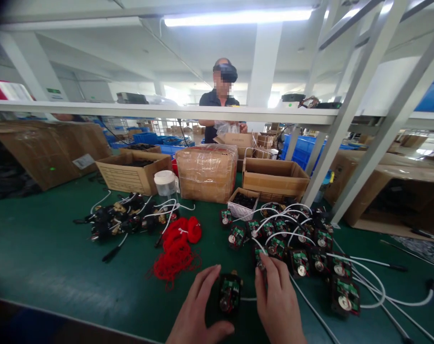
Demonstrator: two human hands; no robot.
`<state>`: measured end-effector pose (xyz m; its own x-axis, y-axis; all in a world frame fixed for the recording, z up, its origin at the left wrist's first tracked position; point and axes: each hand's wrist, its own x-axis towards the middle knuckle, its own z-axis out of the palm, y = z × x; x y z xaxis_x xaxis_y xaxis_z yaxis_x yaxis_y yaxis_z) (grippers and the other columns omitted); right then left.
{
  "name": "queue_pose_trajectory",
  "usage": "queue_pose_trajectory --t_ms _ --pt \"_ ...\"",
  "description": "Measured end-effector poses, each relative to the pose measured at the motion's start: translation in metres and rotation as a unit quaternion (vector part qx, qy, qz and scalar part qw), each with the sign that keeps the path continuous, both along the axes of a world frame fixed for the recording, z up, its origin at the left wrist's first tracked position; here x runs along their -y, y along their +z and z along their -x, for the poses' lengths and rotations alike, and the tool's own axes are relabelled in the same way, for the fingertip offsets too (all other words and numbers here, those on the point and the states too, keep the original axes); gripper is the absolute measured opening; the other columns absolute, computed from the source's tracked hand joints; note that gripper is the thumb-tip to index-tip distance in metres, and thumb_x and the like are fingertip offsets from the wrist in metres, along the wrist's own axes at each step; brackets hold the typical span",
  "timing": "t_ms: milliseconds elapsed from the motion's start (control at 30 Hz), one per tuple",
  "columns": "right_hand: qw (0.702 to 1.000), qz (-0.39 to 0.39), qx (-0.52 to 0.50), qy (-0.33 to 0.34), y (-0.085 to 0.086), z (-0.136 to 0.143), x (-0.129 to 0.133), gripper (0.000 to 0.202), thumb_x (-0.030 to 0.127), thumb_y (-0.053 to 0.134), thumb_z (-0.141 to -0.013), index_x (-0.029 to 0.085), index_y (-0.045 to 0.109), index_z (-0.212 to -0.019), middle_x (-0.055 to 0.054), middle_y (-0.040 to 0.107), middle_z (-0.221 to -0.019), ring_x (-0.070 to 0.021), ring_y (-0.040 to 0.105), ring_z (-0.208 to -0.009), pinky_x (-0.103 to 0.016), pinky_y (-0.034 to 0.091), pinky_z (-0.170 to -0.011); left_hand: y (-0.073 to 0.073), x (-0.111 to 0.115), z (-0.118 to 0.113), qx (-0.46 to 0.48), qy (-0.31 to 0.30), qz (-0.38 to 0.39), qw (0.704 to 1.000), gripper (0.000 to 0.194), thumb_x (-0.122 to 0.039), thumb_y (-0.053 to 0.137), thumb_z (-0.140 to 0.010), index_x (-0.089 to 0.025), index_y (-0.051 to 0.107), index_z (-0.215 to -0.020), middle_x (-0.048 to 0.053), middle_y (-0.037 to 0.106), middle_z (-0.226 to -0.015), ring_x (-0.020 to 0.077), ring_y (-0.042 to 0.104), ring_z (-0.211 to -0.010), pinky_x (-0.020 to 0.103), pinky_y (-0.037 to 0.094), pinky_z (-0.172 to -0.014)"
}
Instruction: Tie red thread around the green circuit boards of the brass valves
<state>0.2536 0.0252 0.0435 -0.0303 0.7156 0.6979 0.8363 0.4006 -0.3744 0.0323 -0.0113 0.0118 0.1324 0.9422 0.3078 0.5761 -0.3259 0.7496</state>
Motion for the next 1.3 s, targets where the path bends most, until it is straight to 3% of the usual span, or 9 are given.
queue_pose_trajectory --t_ms 133,267,333,467,567,633,767,967,1300 --pt "0.999 0.014 -0.012 0.05 0.022 0.016 -0.001 0.025 0.032 0.044 -0.103 0.026 0.054 -0.125 -0.01 0.061 -0.11 -0.0278 0.064 -0.1 -0.043 0.055 -0.087 -0.001 0.006 0.039 0.027 0.171 -0.02 0.985 0.033 -0.037 0.057 -0.093 -0.024 0.065 -0.123 0.01 0.066 -0.114 0.0251 0.068 -0.102 0.04 0.059 -0.091" --pt "0.964 0.221 0.064 0.136 0.048 0.057 -0.022 0.021 0.015 0.046 -0.098 0.022 0.063 -0.107 -0.008 0.063 -0.106 -0.0231 0.064 -0.097 -0.035 0.053 -0.084 0.009 -0.004 0.071 -0.044 0.266 -0.03 0.962 0.029 -0.028 0.057 -0.09 -0.023 0.07 -0.116 0.008 0.065 -0.105 0.0267 0.064 -0.097 0.044 0.057 -0.087" --pt "0.93 0.302 0.129 0.164 0.055 0.083 -0.042 0.017 0.008 0.056 -0.09 0.02 0.066 -0.096 -0.006 0.064 -0.103 -0.0194 0.065 -0.093 -0.029 0.051 -0.081 0.013 -0.013 0.076 -0.108 0.271 -0.044 0.955 0.036 -0.022 0.059 -0.087 -0.026 0.07 -0.121 0.009 0.064 -0.109 0.0286 0.06 -0.103 0.048 0.053 -0.091" --pt "0.902 0.345 0.194 0.174 0.053 0.128 -0.08 0.012 0.007 0.065 -0.084 0.017 0.072 -0.087 -0.007 0.069 -0.099 -0.0204 0.067 -0.095 -0.029 0.05 -0.085 0.017 -0.029 0.068 -0.206 0.261 -0.035 0.942 0.05 -0.013 0.064 -0.082 -0.033 0.068 -0.127 0.01 0.06 -0.127 0.0333 0.05 -0.121 0.051 0.047 -0.098" --pt "0.875 0.382 0.245 0.166 0.047 0.152 -0.095 0.005 0.017 0.07 -0.089 0.015 0.071 -0.093 -0.008 0.071 -0.102 -0.0217 0.068 -0.098 -0.035 0.054 -0.088 0.015 -0.034 0.061 -0.243 0.261 -0.037 0.934 0.048 -0.012 0.065 -0.082 -0.034 0.069 -0.125 0.01 0.058 -0.136 0.0351 0.043 -0.133 0.055 0.04 -0.105" --pt "0.859 0.403 0.272 0.159 0.044 0.161 -0.098 0.015 0.027 0.07 -0.094 0.015 0.069 -0.101 -0.006 0.07 -0.107 -0.0217 0.068 -0.1 -0.041 0.056 -0.09 0.014 -0.035 0.059 -0.257 0.264 -0.038 0.929 0.044 -0.014 0.065 -0.084 -0.034 0.071 -0.123 0.009 0.058 -0.138 0.0352 0.04 -0.137 0.057 0.037 -0.108" --pt "0.841 0.427 0.299 0.144 0.042 0.166 -0.1 0.022 0.032 0.067 -0.097 0.015 0.067 -0.111 -0.007 0.068 -0.115 -0.0227 0.067 -0.104 -0.044 0.056 -0.092 0.012 -0.034 0.059 -0.265 0.265 -0.033 0.926 0.038 -0.018 0.065 -0.085 -0.033 0.072 -0.118 0.008 0.056 -0.142 0.0364 0.036 -0.141 0.061 0.033 -0.111" --pt "0.824 0.449 0.311 0.149 0.043 0.15 -0.107 0.022 0.037 0.067 -0.097 0.015 0.07 -0.096 -0.004 0.072 -0.1 -0.019 0.07 -0.091 -0.037 0.058 -0.084 0.011 -0.034 0.058 -0.253 0.27 -0.032 0.928 0.033 -0.02 0.064 -0.085 -0.027 0.074 -0.116 0.012 0.055 -0.143 0.0382 0.035 -0.142 0.061 0.031 -0.113" --pt "0.828 0.394 0.314 0.246 0.046 0.164 -0.11 0.017 0.03 0.069 -0.096 0.014 0.069 -0.102 -0.006 0.07 -0.111 -0.0223 0.067 -0.104 -0.044 0.055 -0.093 0.016 -0.032 0.057 -0.268 0.27 -0.031 0.924 0.033 -0.021 0.063 -0.086 -0.026 0.072 -0.117 0.011 0.058 -0.14 0.0363 0.039 -0.14 0.059 0.033 -0.112"
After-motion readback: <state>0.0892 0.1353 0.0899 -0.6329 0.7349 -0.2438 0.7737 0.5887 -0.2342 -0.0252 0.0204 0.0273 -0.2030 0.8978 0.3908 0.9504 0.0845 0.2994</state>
